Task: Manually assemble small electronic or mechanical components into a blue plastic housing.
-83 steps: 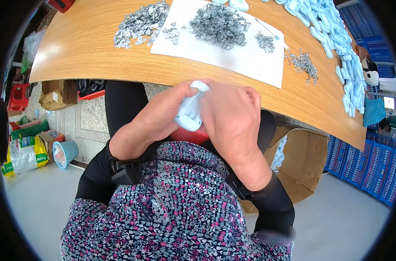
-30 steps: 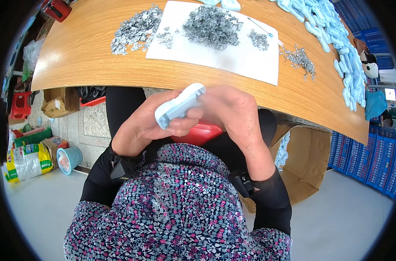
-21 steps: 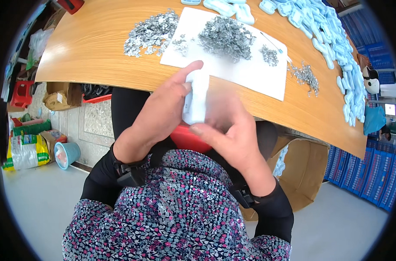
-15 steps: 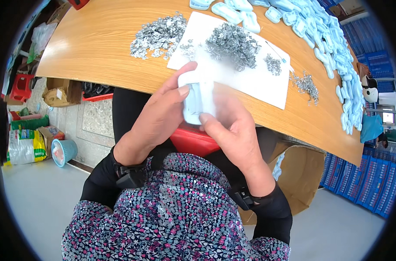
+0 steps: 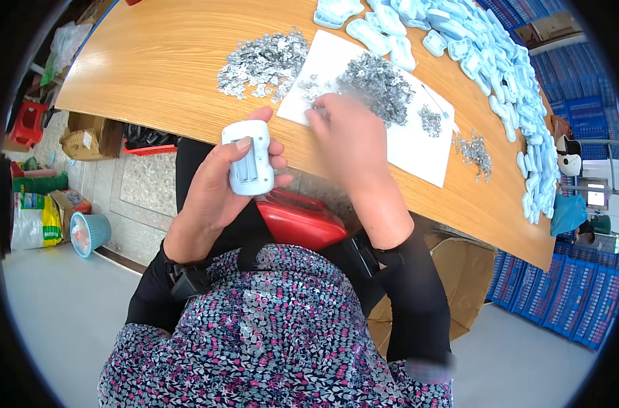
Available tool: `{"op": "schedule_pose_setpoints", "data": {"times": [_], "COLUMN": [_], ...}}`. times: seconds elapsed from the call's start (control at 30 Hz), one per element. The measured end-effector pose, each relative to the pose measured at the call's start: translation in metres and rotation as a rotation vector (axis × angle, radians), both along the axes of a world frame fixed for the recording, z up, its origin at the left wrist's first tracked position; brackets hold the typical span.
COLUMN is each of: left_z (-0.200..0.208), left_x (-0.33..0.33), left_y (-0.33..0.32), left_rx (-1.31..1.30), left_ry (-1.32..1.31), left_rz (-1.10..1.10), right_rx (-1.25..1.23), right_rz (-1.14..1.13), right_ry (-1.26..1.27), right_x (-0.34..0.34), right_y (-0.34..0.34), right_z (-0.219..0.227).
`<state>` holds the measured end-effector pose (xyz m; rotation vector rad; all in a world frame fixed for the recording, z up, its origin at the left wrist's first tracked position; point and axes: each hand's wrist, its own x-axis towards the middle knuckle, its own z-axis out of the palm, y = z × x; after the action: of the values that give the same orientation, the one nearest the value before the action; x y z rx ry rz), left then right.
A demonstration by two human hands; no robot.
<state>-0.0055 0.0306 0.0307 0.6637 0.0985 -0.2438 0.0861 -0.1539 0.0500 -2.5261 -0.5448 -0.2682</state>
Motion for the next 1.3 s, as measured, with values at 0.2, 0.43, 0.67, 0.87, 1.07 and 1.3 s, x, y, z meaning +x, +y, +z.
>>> {"op": "schedule_pose_setpoints", "data": {"times": [0.2,0.43,0.67,0.87,1.07,1.3], "left_z": [-0.007,-0.002,-0.004,0.009,0.002,0.012], "left_x": [0.003,0.007,0.008,0.005,0.006,0.014], "left_y": [0.006,0.002,-0.01,-0.019,-0.015,-0.017], "left_rx": [-0.171,-0.149,-0.106,-0.015,-0.082,-0.02], "left_ry": [0.003,0.045,0.029,0.084,0.03,-0.113], "left_rz": [-0.035,-0.098,-0.147,-0.147,-0.198,0.006], "right_rx": [0.006,0.529,0.439,0.246,0.383,0.849], "right_rz": [-0.082,-0.116,0.087,0.128,0.13,0.165], "right_ry": [0.038,0.501,0.418,0.219,0.386,0.903], "right_x": [-0.001,-0.013,-0.045,-0.046,-0.052,-0.06], "right_y": [0.004,-0.01,-0.003,-0.004,-0.011,-0.033], "right_z": [0.002,0.015,0.044,0.038,0.042,0.033]}}
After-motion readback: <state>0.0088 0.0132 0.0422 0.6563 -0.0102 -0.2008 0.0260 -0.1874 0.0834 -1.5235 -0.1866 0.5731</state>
